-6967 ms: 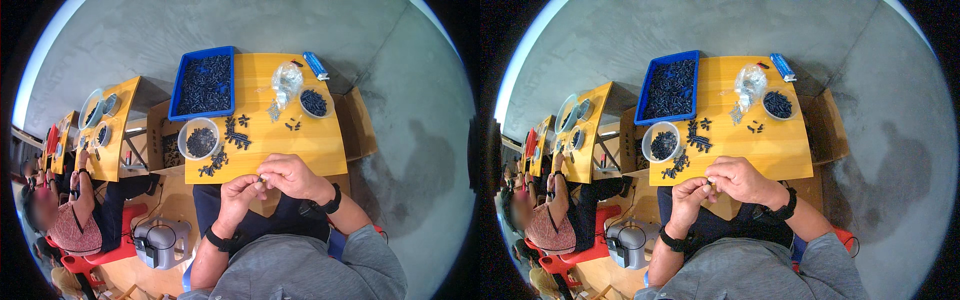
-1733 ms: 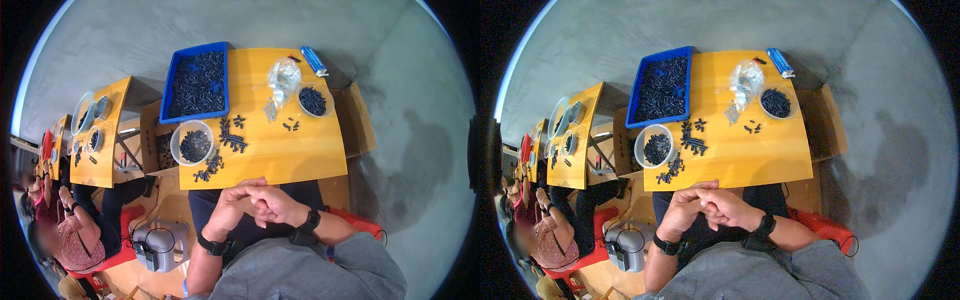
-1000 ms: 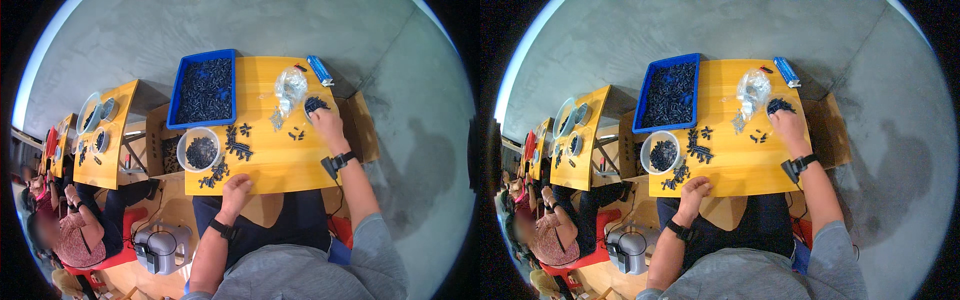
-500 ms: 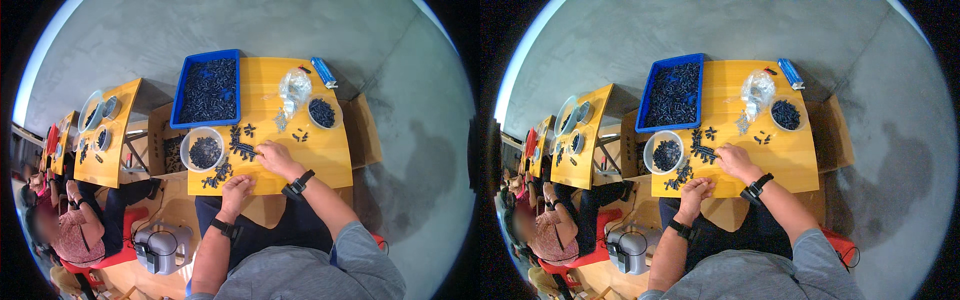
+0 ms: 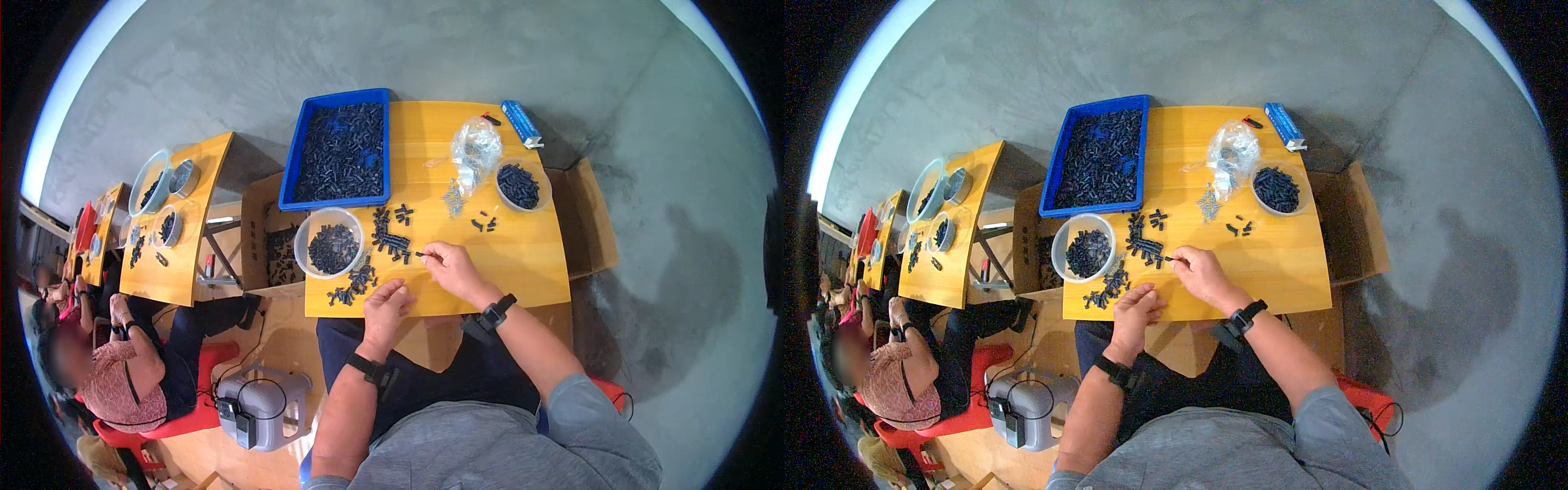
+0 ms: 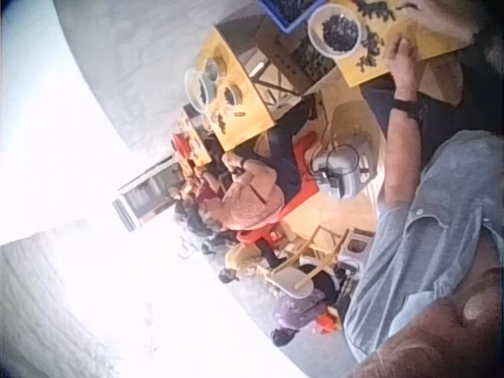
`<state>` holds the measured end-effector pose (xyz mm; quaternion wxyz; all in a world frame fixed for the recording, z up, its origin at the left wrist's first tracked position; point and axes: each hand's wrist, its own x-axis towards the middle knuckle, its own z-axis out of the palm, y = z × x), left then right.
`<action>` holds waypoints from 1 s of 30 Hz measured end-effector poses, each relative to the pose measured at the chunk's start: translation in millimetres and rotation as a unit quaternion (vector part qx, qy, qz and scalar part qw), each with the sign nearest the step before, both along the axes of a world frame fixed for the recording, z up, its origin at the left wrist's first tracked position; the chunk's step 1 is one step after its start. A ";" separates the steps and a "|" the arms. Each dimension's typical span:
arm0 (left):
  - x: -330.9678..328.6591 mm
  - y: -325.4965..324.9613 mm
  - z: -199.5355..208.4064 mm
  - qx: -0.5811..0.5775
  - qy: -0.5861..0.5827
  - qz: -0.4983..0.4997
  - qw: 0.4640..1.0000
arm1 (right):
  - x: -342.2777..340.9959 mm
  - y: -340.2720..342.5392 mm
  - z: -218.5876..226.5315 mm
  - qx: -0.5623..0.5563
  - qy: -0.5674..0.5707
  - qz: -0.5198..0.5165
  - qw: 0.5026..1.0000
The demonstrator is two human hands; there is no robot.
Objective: Sorting and assembling small black plastic components by hand at a table.
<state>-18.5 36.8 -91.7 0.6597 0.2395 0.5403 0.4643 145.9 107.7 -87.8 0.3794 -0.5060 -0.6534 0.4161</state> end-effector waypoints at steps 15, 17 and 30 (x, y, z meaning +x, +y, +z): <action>31.2 -16.5 56.5 0.073 -0.082 0.065 0.992 | -12.3 -62.7 50.0 0.177 0.027 0.004 0.984; 33.4 -18.9 61.4 0.075 -0.081 0.068 0.992 | -12.0 -66.3 56.1 0.191 0.053 -0.008 0.980; 35.4 -25.6 65.1 0.094 -0.100 0.092 0.986 | -7.3 -69.9 54.8 0.223 0.032 0.006 0.974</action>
